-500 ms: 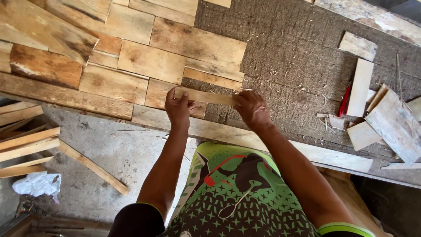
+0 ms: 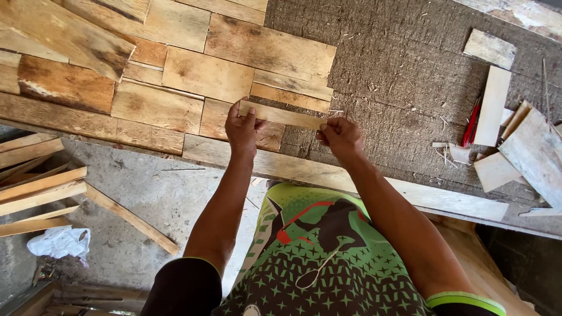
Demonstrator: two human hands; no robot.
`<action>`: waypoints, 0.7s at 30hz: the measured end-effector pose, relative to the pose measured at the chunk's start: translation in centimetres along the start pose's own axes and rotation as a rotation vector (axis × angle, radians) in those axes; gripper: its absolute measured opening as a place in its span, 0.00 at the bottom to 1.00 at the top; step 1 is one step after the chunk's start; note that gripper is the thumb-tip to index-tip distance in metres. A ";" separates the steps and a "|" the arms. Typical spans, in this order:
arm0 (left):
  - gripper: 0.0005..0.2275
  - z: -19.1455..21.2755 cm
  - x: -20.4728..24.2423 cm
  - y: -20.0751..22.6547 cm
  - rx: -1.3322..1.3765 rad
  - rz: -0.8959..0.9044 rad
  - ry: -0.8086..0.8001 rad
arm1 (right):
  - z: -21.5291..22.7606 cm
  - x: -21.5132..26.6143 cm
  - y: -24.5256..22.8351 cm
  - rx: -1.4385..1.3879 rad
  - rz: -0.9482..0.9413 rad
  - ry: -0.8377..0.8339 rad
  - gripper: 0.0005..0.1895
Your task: Measuring, trimming, and fitting thin wooden panels onto a surface in a workshop.
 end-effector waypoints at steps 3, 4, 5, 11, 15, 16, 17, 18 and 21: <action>0.17 0.3 -0.6 -0.5 -0.003 -0.050 -0.068 | -0.3 0.2 0.2 -0.153 -0.005 0.063 0.08; 0.17 0.3 -0.5 -0.1 -0.004 -0.048 -0.066 | -0.3 0.0 0.2 -0.152 -0.008 0.062 0.08; 0.16 0.4 -0.2 0.6 -0.081 -0.121 -0.064 | -0.1 -0.2 0.1 -0.169 0.034 0.129 0.07; 0.10 0.7 4.0 5.9 -0.896 -0.677 0.206 | 0.5 -2.0 0.4 -0.203 0.128 0.184 0.06; 0.11 0.5 4.8 6.3 -1.206 -0.949 0.181 | -0.4 -1.3 -1.5 -0.037 0.089 0.246 0.06; 0.11 0.7 4.5 5.8 -1.209 -0.948 0.181 | -0.6 -1.5 -1.5 -0.037 0.087 0.245 0.06; 0.11 0.8 4.4 5.2 -1.272 -0.970 0.157 | -0.7 -1.7 -1.4 -0.009 0.051 0.239 0.07; 0.12 0.9 4.2 4.7 -1.335 -0.992 0.132 | -0.8 -1.8 -1.3 0.018 0.014 0.232 0.07; 0.13 1.2 3.7 3.7 -1.372 -1.019 0.117 | -1.0 -2.3 -0.5 0.011 0.031 0.210 0.07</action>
Point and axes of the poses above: each hand's wrist, its own x-axis away from the middle knuckle, its own z-axis out of the back of the hand, y = z × x, the point moved 3 cm from there along -x, towards the middle knuckle, and after that the axes turned 14 degrees about -x, right-handed, at the moved point
